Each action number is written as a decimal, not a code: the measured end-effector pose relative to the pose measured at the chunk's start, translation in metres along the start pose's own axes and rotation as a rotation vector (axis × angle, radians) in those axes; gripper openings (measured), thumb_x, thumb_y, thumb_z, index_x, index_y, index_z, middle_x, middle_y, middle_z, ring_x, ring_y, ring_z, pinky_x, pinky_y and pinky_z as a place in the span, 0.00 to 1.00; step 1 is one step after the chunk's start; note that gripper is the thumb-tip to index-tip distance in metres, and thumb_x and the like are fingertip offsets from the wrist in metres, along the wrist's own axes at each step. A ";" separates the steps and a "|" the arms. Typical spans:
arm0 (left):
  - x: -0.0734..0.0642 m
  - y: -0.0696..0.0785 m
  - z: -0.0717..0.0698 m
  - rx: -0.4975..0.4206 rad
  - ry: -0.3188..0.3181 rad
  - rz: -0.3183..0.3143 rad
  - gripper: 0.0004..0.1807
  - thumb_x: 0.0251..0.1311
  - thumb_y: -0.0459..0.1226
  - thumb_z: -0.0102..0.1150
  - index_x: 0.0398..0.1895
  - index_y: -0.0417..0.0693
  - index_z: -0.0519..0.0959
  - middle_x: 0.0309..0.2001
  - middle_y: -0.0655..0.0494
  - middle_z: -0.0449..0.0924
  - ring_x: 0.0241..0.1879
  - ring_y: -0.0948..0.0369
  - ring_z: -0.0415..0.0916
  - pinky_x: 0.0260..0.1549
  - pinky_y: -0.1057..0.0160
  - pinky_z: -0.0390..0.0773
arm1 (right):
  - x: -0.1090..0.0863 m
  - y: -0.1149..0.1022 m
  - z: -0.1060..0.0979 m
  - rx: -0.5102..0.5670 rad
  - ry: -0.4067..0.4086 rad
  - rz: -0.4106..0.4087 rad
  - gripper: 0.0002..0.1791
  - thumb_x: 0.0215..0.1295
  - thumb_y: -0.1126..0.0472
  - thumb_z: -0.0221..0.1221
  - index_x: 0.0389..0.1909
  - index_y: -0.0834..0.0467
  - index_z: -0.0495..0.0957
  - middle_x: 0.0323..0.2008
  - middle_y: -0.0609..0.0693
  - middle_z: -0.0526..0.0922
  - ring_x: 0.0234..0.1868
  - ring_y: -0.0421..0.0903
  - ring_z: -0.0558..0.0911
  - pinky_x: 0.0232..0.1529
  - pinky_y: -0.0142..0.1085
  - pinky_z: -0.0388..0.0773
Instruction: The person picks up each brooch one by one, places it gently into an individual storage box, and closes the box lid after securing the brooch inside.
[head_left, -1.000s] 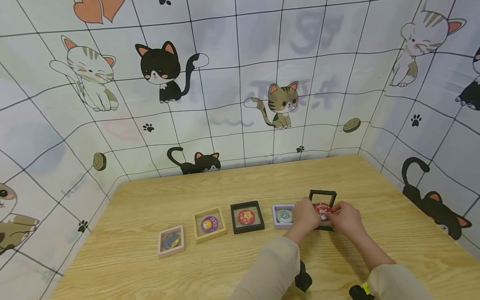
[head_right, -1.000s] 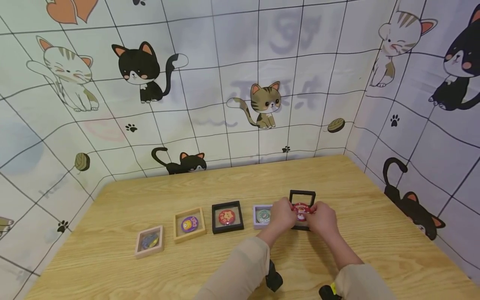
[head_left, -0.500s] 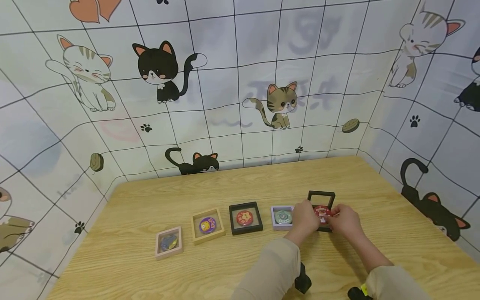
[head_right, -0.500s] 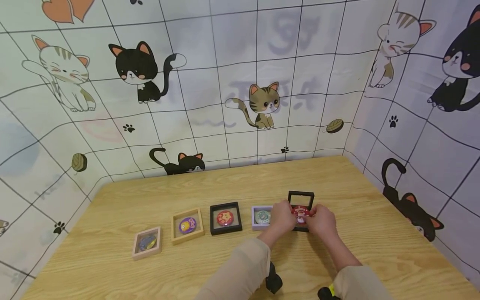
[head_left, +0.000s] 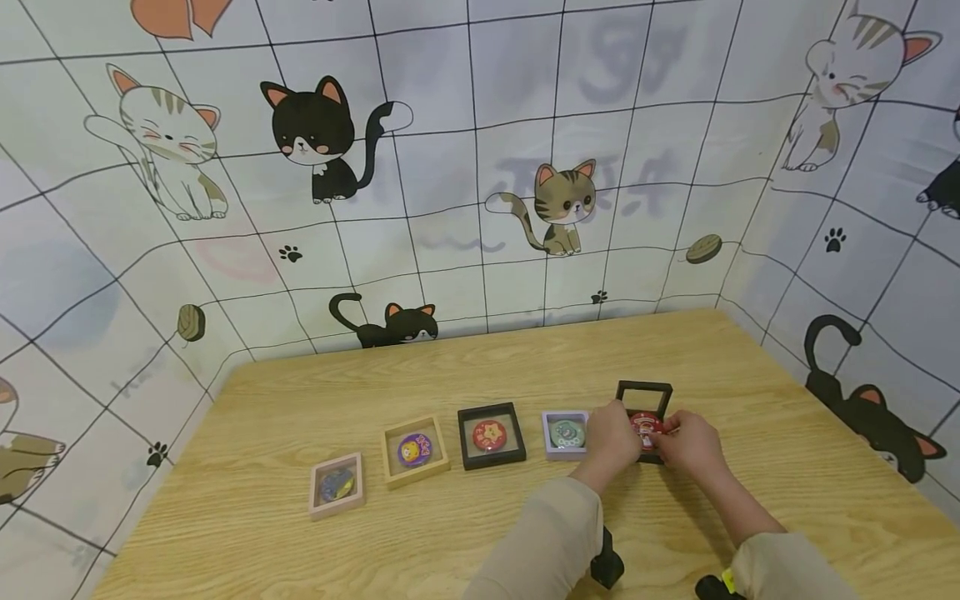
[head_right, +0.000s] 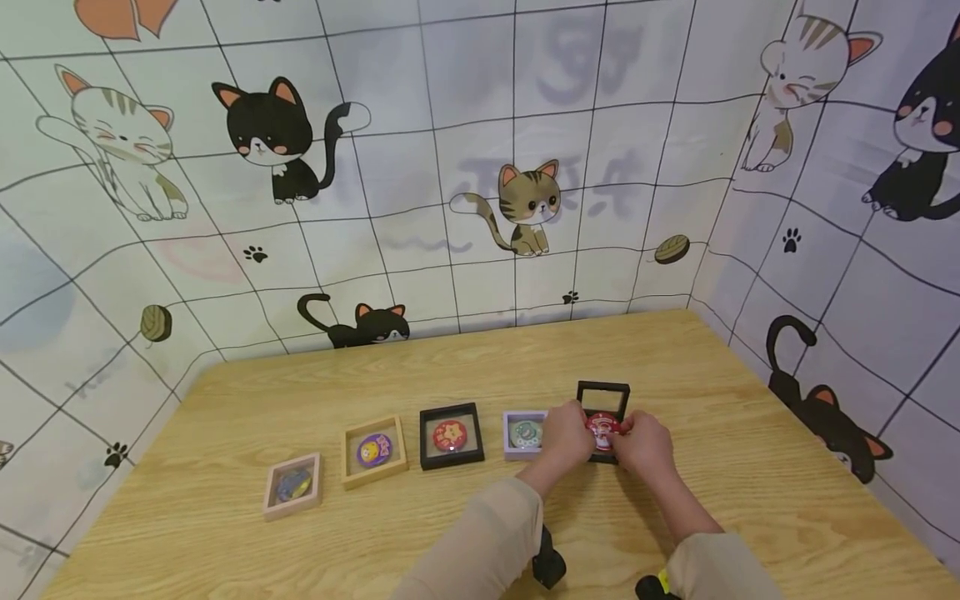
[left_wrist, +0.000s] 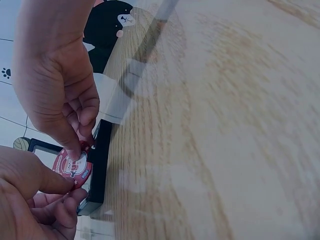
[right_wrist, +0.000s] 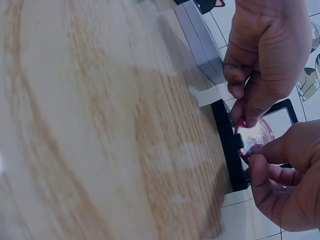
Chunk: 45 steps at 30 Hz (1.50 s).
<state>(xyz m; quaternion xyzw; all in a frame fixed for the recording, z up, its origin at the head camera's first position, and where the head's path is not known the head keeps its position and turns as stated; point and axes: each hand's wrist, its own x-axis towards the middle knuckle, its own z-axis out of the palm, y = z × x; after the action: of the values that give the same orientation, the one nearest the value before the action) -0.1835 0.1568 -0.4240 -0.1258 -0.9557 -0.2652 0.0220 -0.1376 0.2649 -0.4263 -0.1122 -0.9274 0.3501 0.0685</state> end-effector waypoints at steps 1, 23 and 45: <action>0.000 0.000 0.000 0.000 -0.002 -0.001 0.09 0.36 0.37 0.68 0.20 0.46 0.76 0.20 0.55 0.76 0.24 0.60 0.76 0.20 0.65 0.70 | 0.000 0.000 0.000 -0.007 -0.001 -0.002 0.12 0.54 0.65 0.58 0.28 0.70 0.68 0.11 0.48 0.75 0.13 0.40 0.74 0.18 0.34 0.67; -0.001 0.000 0.004 0.009 -0.025 -0.013 0.10 0.37 0.37 0.69 0.21 0.44 0.77 0.20 0.55 0.75 0.22 0.61 0.74 0.16 0.66 0.69 | 0.002 -0.001 0.001 -0.059 -0.006 0.008 0.12 0.53 0.64 0.59 0.27 0.71 0.70 0.19 0.56 0.76 0.15 0.42 0.74 0.19 0.35 0.68; 0.000 0.002 0.014 0.095 0.001 -0.025 0.08 0.38 0.38 0.67 0.17 0.48 0.76 0.20 0.56 0.75 0.22 0.62 0.73 0.14 0.65 0.69 | 0.004 -0.001 0.004 -0.128 0.043 -0.028 0.11 0.51 0.63 0.60 0.24 0.70 0.72 0.20 0.56 0.76 0.22 0.50 0.72 0.22 0.38 0.66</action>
<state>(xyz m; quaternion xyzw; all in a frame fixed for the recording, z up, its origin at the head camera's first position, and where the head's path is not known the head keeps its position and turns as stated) -0.1825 0.1656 -0.4349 -0.1125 -0.9687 -0.2197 0.0250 -0.1426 0.2625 -0.4285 -0.1109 -0.9477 0.2868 0.0858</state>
